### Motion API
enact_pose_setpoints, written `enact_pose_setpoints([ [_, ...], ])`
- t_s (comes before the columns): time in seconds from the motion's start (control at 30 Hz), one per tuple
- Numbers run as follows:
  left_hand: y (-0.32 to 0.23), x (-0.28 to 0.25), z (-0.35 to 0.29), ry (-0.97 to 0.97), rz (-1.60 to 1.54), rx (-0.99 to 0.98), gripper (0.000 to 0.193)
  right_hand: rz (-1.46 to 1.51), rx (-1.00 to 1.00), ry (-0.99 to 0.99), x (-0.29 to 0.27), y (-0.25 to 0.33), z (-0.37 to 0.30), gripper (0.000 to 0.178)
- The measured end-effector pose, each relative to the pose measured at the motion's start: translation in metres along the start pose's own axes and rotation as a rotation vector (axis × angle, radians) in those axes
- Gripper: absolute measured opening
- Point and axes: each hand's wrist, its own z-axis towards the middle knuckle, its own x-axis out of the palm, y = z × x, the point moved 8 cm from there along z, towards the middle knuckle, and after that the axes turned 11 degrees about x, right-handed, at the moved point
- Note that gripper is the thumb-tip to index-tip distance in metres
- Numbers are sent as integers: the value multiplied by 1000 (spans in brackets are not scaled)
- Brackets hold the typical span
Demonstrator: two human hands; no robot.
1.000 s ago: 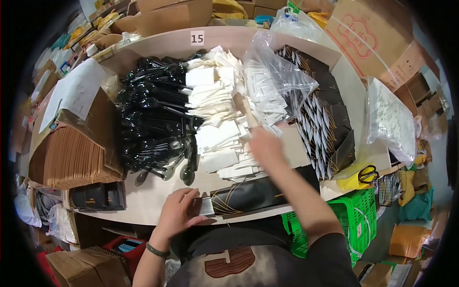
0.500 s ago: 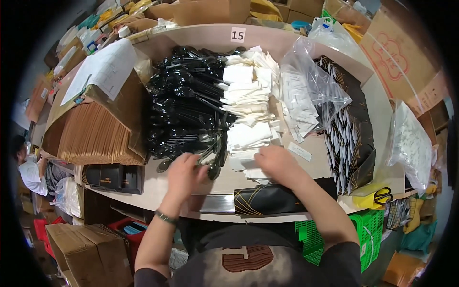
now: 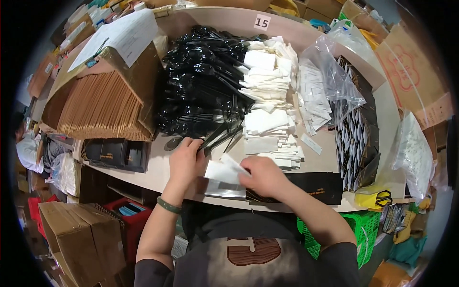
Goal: Packaging plastic cutlery into individual plastic sleeves at a factory workstation.
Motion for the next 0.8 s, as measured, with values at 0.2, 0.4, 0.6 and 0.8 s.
enact_pose_setpoints([
  [0.2,7,-28,-16,-184,53,96,15,22,-90,53,32,28,-15,25],
  [0.4,24,-27,-43,-198,-206,-197,10,253,41,142,23,37,-14,21],
  [0.6,26,-16,-83,-230,-537,-227,10,-331,-127,115,58,24,-24,21],
  [0.8,2,-30,-92,-16,-507,-110,7,-270,-327,-368,1,51,-52,32],
])
